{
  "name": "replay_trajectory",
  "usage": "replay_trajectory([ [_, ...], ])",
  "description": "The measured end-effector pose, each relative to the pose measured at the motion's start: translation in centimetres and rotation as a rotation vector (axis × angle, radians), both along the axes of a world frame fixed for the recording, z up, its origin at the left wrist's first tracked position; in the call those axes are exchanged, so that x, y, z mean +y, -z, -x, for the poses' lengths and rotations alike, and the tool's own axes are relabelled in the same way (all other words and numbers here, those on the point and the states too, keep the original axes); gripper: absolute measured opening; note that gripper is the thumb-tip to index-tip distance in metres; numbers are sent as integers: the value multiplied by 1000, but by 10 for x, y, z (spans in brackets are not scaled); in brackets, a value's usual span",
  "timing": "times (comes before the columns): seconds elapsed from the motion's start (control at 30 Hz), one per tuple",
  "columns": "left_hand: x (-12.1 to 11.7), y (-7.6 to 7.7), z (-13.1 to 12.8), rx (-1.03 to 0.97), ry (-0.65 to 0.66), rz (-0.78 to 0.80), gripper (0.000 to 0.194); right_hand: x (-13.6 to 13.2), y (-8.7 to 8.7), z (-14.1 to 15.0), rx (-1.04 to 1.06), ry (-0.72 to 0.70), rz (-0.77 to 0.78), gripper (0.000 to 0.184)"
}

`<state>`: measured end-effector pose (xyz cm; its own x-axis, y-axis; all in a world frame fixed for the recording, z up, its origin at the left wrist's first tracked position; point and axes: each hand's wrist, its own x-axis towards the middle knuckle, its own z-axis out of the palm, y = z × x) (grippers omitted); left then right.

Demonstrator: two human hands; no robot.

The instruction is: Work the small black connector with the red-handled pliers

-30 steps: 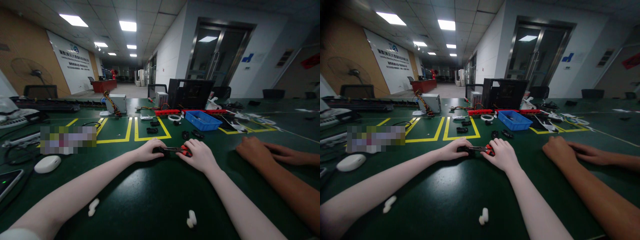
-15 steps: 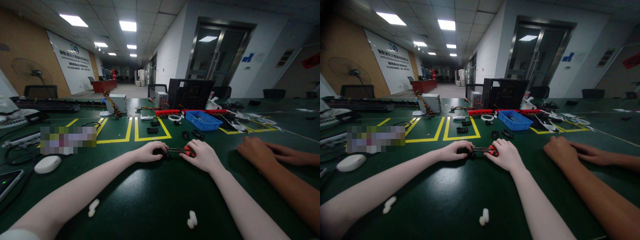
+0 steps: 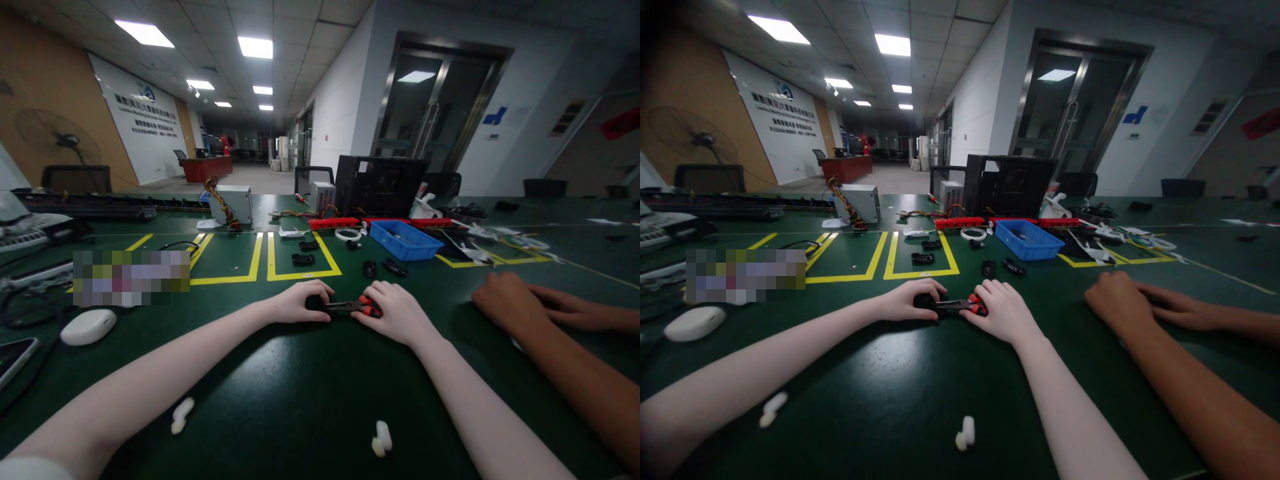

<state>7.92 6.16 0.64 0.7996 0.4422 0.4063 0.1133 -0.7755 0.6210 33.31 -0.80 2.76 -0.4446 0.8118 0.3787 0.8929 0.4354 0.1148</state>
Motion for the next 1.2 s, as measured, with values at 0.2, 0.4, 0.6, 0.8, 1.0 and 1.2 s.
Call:
replay_trajectory([
  [0.2,-1,0,-1,2,-12,-12,26,0,3,3,14,4,14,32],
  [0.4,-4,-3,0,2,-22,-41,23,-1,4,4,25,18,37,32],
  [0.6,-6,-5,0,0,-33,-37,22,-1,4,7,7,10,-3,32],
  [0.8,-5,-4,-1,8,-2,-28,22,-2,2,8,-3,11,18,33],
  [1.0,-3,-1,-2,15,9,-28,32,-2,1,10,-11,5,-18,34],
  [1.2,-9,-2,0,40,-32,-66,29,-2,1,13,9,-2,-1,33],
])
